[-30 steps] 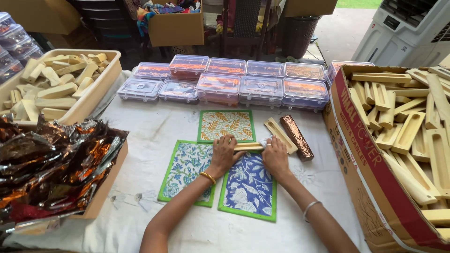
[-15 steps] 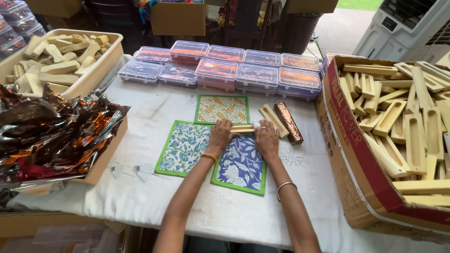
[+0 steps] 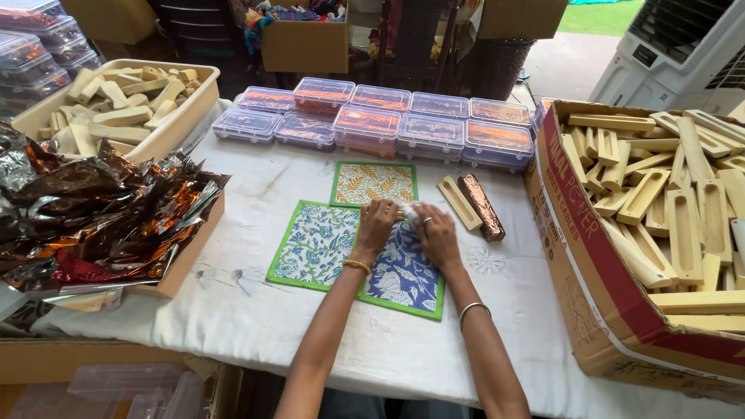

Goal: The person cleans a small wooden piece using a white cloth. They wipe the surface and edges of the wood repeatedly while holding it over a patterned mat on a table. The workspace contains boxes of similar wooden items and other supplies.

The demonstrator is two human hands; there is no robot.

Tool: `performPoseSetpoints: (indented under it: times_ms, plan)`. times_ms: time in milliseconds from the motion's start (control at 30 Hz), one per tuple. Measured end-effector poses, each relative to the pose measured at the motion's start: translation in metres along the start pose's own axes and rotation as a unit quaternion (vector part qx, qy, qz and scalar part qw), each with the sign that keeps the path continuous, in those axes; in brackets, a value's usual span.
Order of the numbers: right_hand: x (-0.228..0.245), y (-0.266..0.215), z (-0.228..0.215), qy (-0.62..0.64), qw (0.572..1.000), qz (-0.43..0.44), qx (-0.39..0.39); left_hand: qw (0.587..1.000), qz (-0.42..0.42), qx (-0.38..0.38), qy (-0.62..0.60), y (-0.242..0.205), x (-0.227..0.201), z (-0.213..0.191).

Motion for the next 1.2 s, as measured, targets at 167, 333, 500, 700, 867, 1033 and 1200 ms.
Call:
performPoseSetpoints:
  times_ms: [167,333,500,700,867,1033,1200]
  plan:
    - [-0.042,-0.004,0.005,0.051,0.991,0.12,-0.03,0.995,0.022,-0.073,-0.064,0.011,-0.012,-0.072]
    - [-0.088,-0.015,0.015,0.143,0.951,0.272,-0.026,0.978,-0.072,-0.055,-0.187,0.007,0.006,-0.058]
    - [-0.036,-0.017,-0.043,0.219,0.951,0.129,-0.175,0.871,-0.187,0.109,-0.44,0.002,0.008,-0.024]
    - [-0.017,-0.018,-0.056,0.169,0.964,0.07,-0.193,0.973,0.007,0.09,-0.213,0.002,-0.013,-0.044]
    - [-0.084,-0.02,0.0,0.187,0.953,0.197,-0.133,0.989,0.124,-0.085,-0.017,-0.002,-0.022,-0.054]
    - [-0.095,-0.025,0.005,0.171,0.934,0.299,-0.096,0.982,0.161,-0.094,0.039,-0.006,-0.031,-0.049]
    - [-0.075,-0.019,-0.006,0.185,0.948,0.239,-0.106,0.971,-0.035,0.169,-0.166,0.003,-0.012,-0.034]
Point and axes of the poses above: each hand's wrist, its own y-axis towards the middle knuckle, its own z-axis out of the palm, x = y × z, the point moved 6 cm from there along y, towards the middle knuckle
